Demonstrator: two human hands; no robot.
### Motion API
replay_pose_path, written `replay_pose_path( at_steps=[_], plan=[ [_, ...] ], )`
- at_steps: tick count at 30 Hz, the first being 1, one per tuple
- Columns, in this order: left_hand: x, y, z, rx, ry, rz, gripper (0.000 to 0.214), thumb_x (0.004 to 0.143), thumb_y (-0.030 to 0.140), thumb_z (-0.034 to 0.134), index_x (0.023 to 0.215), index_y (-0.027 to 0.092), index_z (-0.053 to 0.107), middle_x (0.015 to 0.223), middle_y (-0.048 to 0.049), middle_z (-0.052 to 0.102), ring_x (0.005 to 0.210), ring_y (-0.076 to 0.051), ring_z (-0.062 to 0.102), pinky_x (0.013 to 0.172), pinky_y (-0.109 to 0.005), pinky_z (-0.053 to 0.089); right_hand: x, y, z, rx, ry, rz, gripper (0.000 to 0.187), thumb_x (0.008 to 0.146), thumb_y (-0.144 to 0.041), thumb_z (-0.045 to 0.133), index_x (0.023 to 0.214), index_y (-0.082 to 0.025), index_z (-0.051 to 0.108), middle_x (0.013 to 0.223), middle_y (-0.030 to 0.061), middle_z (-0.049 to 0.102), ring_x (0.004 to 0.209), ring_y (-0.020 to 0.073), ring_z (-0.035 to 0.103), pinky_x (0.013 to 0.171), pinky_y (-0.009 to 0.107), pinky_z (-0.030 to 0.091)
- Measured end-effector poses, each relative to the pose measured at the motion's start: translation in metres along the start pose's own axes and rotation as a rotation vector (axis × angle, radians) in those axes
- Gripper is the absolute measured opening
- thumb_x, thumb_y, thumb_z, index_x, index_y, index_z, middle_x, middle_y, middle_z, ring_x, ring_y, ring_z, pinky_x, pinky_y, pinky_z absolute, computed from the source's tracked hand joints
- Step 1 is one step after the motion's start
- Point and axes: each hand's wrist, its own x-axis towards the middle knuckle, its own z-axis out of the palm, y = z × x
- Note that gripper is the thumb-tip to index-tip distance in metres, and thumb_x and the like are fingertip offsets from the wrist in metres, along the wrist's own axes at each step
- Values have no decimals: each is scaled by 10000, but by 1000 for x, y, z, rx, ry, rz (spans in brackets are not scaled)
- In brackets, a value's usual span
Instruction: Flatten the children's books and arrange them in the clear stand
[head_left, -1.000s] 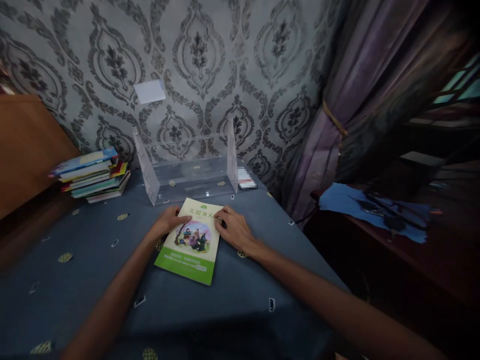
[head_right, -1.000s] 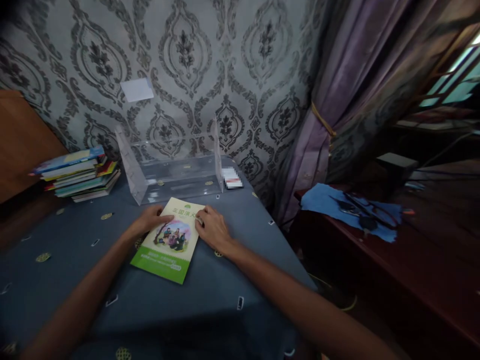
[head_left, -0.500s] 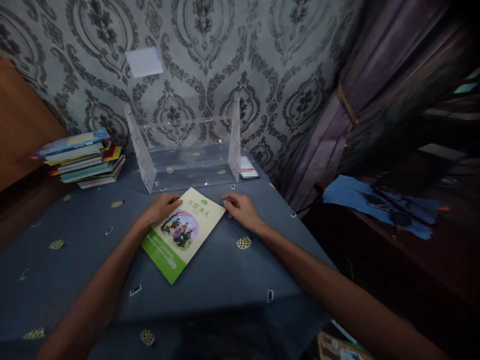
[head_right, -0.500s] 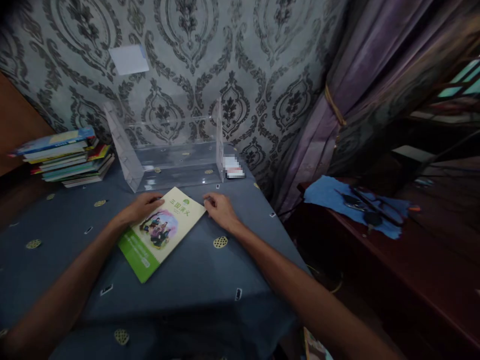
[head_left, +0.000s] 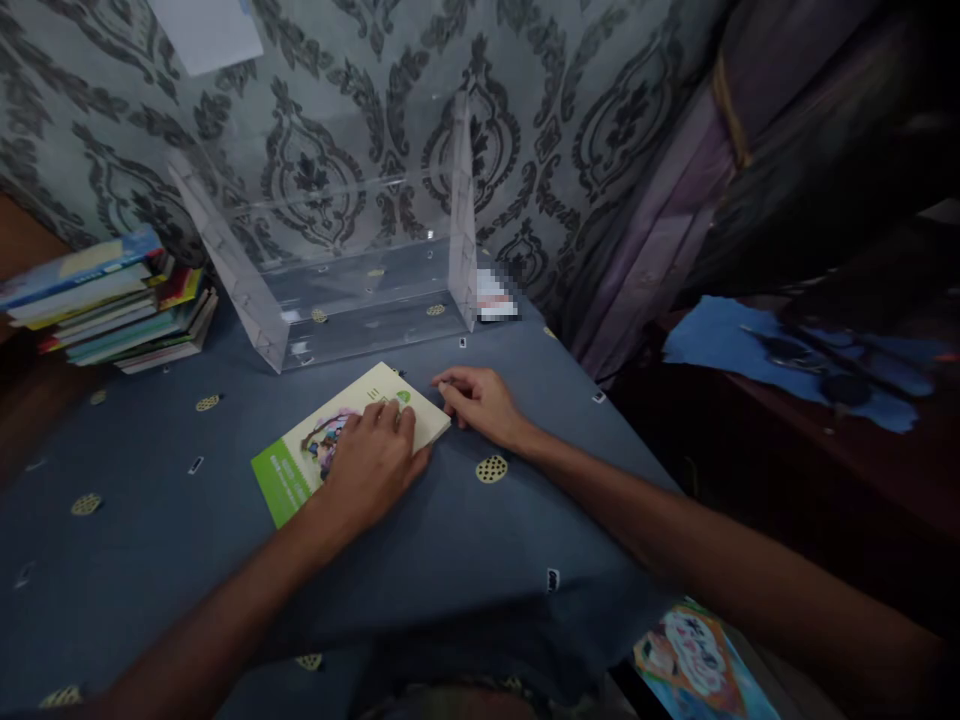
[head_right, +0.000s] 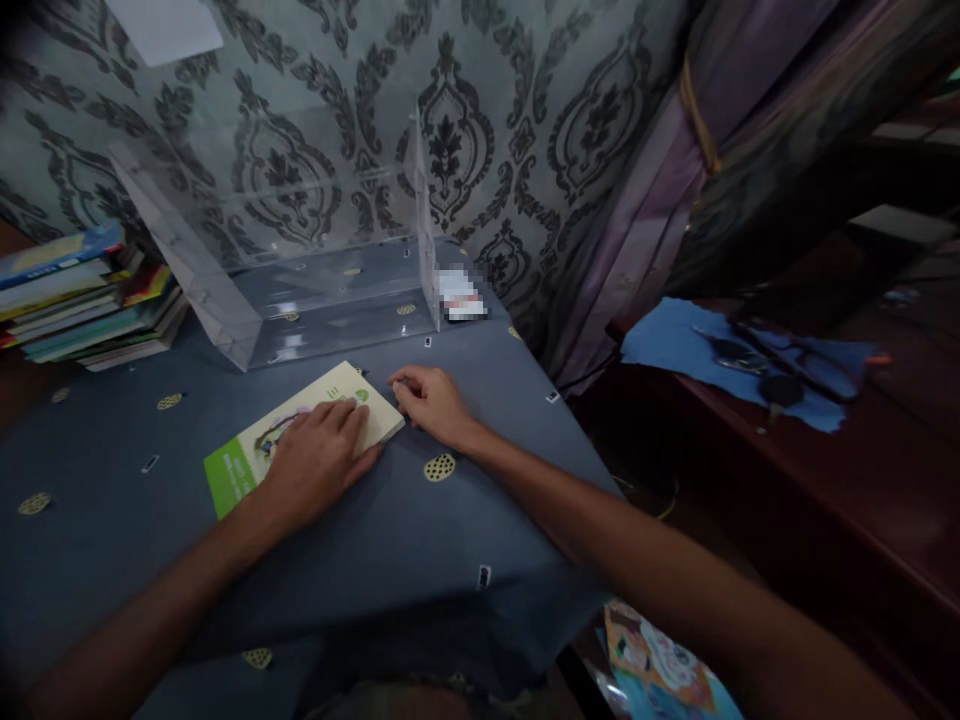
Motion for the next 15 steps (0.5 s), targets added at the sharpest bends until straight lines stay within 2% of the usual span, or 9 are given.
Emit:
replay_pose_path(
  at_steps=[3,9,12,15],
  plan=[
    [2,-3,4,1,36,34,245,1006,290,516,1114,115,649,1215,-171,714,1123,-316,670,913,-461,562,-2,0,-2,61,21,-31,270,860,-341,548,982,-150,694,664,-10,659,420,79,511,433,213,420],
    [1,-12,14,-38,301,107,273,1002,214,473,1172,127,667,1183,-126,756,1084,-278,719,876,-430,608,-4,-1,-8,150,89,-66,276,948,-353,519,1090,-172,671,866,35,716,588,106,610,556,244,500],
    [-1,-12,16,-54,321,108,286,996,195,470,1182,123,674,1191,-129,756,1097,-282,717,885,-441,609,-4,-3,-9,128,131,-83,274,992,-342,488,1130,-184,665,902,42,725,694,130,655,653,272,545],
    [-2,-9,17,-63,306,91,291,986,211,494,1197,121,672,1213,-138,744,1130,-297,699,890,-448,603,-8,-8,-8,39,151,-167,262,1021,-316,469,1163,-204,659,942,42,736,772,142,682,725,289,568]
  ],
)
